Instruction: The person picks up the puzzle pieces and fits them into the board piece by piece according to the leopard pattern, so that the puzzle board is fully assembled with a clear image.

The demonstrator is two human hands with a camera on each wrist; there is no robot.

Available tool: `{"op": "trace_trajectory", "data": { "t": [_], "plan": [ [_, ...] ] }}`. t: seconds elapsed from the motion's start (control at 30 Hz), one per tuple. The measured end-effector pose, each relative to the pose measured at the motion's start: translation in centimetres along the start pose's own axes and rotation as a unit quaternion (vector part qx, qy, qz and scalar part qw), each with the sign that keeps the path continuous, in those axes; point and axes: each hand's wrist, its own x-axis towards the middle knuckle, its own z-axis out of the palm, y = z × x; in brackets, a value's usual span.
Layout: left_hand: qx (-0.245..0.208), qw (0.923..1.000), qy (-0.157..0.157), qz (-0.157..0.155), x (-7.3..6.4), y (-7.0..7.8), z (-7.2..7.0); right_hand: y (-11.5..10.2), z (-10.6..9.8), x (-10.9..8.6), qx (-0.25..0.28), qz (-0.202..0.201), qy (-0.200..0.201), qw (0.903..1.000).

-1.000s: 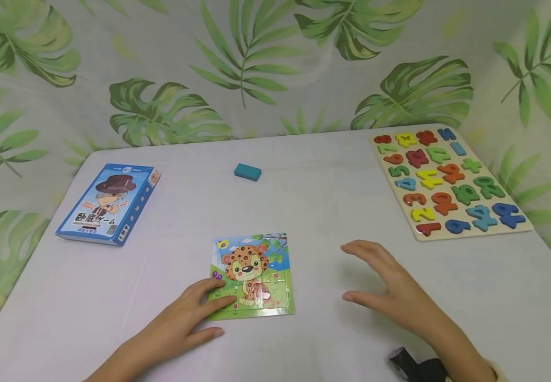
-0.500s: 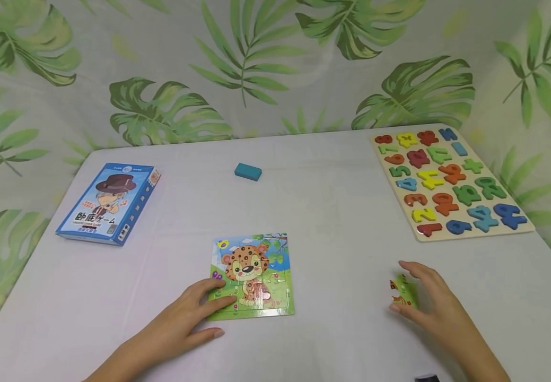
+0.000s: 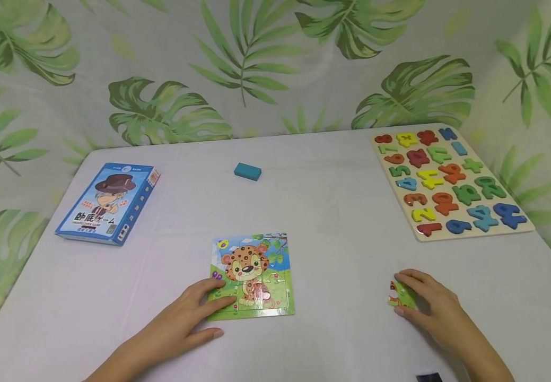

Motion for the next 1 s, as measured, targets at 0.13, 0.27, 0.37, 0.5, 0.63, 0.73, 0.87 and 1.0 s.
{"op": "trace_trajectory", "data": {
  "t": [0.13, 0.27, 0.37, 0.5, 0.63, 0.73, 0.87, 1.0],
  "plan": [
    [-0.001, 1.0000, -0.006, -0.005, 0.0, 0.1, 0.0, -0.3, 0.0, 0.0, -0.018, 0.003, 0.000, 0.9998],
    [-0.002, 0.9998, -0.013, -0.012, 0.0, 0.1, -0.1, -0.6, 0.2, 0.0, -0.017, 0.012, -0.006, 0.9998],
    [-0.002, 0.9998, -0.014, -0.014, 0.0, 0.1, -0.1, -0.7, 0.3, 0.1, -0.008, -0.001, -0.001, 1.0000],
    [-0.005, 0.9998, -0.013, -0.012, 0.0, 0.1, 0.0, -0.9, 0.4, 0.1, 0.000, -0.014, 0.009, 0.9999],
    [-0.007, 0.9998, -0.012, -0.011, 0.0, 0.2, -0.1, -2.0, 0.4, 0.4, 0.000, -0.009, 0.002, 1.0000],
    [-0.006, 0.9998, -0.014, -0.012, 0.0, 0.2, -0.1, -3.4, 0.5, 0.9, -0.005, -0.038, 0.016, 0.9991],
    [-0.006, 0.9996, -0.020, -0.019, 0.0, 0.2, -0.1, -5.9, 0.8, 1.8, -0.014, -0.125, 0.044, 0.9911],
    [-0.003, 0.9995, -0.022, -0.024, 0.1, 0.3, -0.2, -8.5, 1.5, 3.0, 0.008, -0.210, 0.037, 0.9769]
  ]
}}
